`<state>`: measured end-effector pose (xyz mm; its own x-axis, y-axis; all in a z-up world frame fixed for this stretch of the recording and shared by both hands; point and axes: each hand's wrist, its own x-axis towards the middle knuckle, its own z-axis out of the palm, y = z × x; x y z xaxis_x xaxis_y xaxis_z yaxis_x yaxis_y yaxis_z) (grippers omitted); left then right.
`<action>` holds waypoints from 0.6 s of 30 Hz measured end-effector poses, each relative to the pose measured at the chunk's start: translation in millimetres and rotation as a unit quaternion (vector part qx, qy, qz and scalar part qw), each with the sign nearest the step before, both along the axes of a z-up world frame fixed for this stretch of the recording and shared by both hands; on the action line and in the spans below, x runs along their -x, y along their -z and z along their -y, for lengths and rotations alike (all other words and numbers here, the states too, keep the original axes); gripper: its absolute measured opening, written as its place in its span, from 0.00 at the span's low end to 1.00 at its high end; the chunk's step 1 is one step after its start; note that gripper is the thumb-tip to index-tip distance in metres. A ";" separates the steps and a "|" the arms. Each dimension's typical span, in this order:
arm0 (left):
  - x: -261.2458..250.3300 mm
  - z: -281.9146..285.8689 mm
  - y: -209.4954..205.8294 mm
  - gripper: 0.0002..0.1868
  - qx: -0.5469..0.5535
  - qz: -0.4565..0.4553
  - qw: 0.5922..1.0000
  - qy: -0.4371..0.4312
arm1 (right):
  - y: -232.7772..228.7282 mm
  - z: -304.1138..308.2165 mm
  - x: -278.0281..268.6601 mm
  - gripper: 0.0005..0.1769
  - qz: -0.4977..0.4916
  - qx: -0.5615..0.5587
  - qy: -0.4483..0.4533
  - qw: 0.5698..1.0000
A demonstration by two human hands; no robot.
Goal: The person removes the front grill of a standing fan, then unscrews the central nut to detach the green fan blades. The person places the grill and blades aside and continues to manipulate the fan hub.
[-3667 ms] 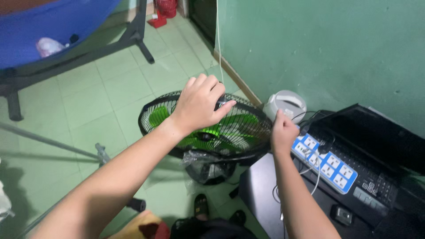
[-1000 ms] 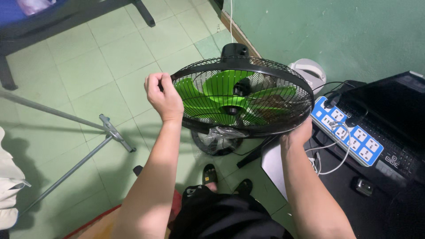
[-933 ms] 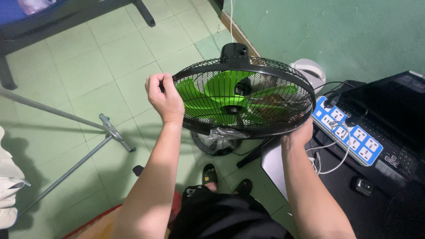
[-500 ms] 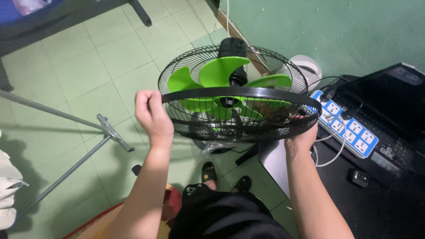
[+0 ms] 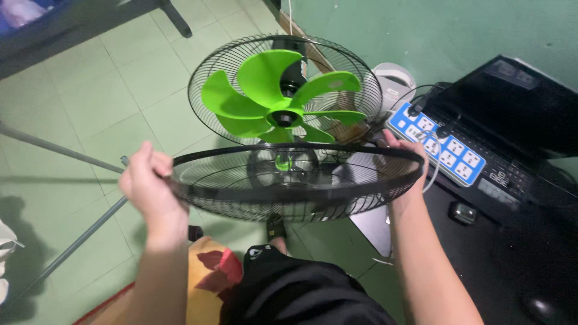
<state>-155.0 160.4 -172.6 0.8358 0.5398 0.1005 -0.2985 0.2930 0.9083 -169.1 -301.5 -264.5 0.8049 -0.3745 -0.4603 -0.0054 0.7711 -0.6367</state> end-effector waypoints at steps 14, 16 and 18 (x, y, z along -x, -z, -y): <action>181.0 77.1 -37.7 0.25 0.010 0.113 0.993 0.044 | -91.6 74.1 150.0 0.26 0.105 0.038 -0.073 0.991; 187.0 101.7 -43.4 0.23 0.010 0.127 0.990 0.062 | -105.9 94.0 175.4 0.26 0.120 0.042 -0.041 0.991; 192.7 130.8 -53.2 0.16 -0.010 0.107 0.993 0.056 | -116.7 115.9 201.8 0.26 0.148 0.045 0.001 0.988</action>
<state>-347.7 29.7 -119.4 0.8485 0.4413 0.2920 -0.4519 0.3173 0.8337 -370.9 -417.4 -147.9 0.8988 -0.4045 -0.1689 0.1926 0.7105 -0.6768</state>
